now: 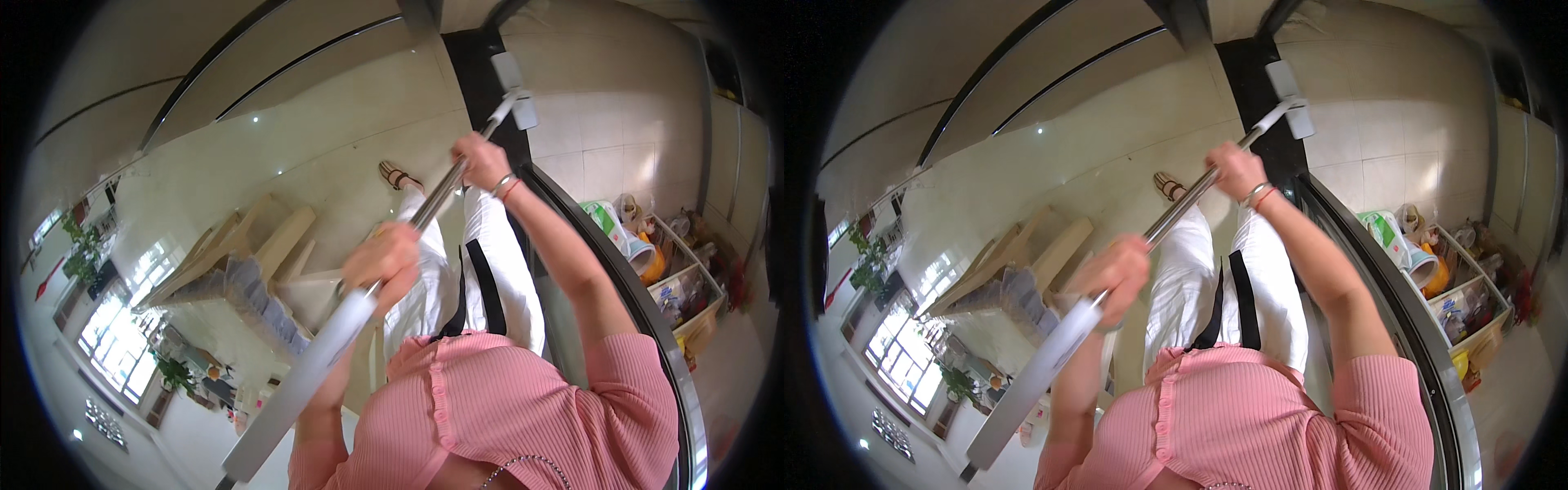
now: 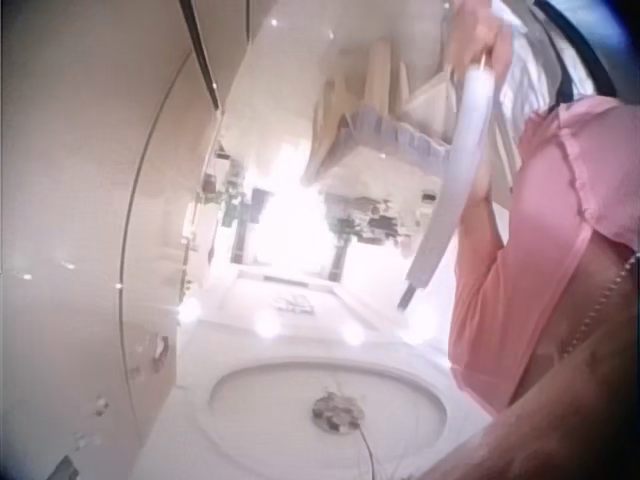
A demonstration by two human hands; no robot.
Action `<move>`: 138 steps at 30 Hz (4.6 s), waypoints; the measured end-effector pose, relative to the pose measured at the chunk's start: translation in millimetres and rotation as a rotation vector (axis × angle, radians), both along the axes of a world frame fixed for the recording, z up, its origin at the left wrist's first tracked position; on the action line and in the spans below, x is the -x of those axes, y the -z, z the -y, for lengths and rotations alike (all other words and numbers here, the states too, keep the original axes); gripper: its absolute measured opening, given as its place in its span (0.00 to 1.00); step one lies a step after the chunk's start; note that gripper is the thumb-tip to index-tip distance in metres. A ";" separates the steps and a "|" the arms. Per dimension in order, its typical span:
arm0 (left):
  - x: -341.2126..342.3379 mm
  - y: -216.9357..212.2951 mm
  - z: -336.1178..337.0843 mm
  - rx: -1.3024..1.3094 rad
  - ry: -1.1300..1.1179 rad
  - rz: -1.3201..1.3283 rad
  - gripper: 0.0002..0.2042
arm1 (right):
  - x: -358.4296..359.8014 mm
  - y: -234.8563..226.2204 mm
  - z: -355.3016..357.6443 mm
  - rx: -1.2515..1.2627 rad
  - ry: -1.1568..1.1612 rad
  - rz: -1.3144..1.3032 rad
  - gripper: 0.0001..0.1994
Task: The person mops the tiled floor in a kitchen and dining area using a flat mop. They move the mop back and forth across the floor, navigating around furniture and kitchen cabinets. The person briefly pauses to pick up a plastic bag from the floor before resuming the mopping task.
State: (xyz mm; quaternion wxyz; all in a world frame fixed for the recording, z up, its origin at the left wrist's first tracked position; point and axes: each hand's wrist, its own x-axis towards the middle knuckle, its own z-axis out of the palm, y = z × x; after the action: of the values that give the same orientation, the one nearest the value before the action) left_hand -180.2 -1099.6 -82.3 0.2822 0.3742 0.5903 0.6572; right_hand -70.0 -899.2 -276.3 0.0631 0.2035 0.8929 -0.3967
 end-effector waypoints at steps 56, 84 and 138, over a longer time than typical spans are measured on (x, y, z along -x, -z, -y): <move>-144.1 41.6 -36.1 0.038 1.545 0.045 0.17 | -272.2 85.5 272.6 0.609 1.674 -0.497 0.10; 130.7 -134.9 128.5 0.440 0.174 -0.266 0.15 | 182.2 -29.1 251.5 0.556 0.227 -0.457 0.04; 354.8 -115.8 189.0 0.083 0.650 -0.157 0.12 | 319.0 -62.6 317.2 0.250 0.566 -0.053 0.08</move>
State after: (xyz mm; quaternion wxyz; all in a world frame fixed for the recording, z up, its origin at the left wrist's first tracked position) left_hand -535.1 -1288.7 33.6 0.4456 0.5806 0.4864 0.4773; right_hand -389.0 -1216.5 -213.7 -0.0486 0.4242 0.7464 -0.5105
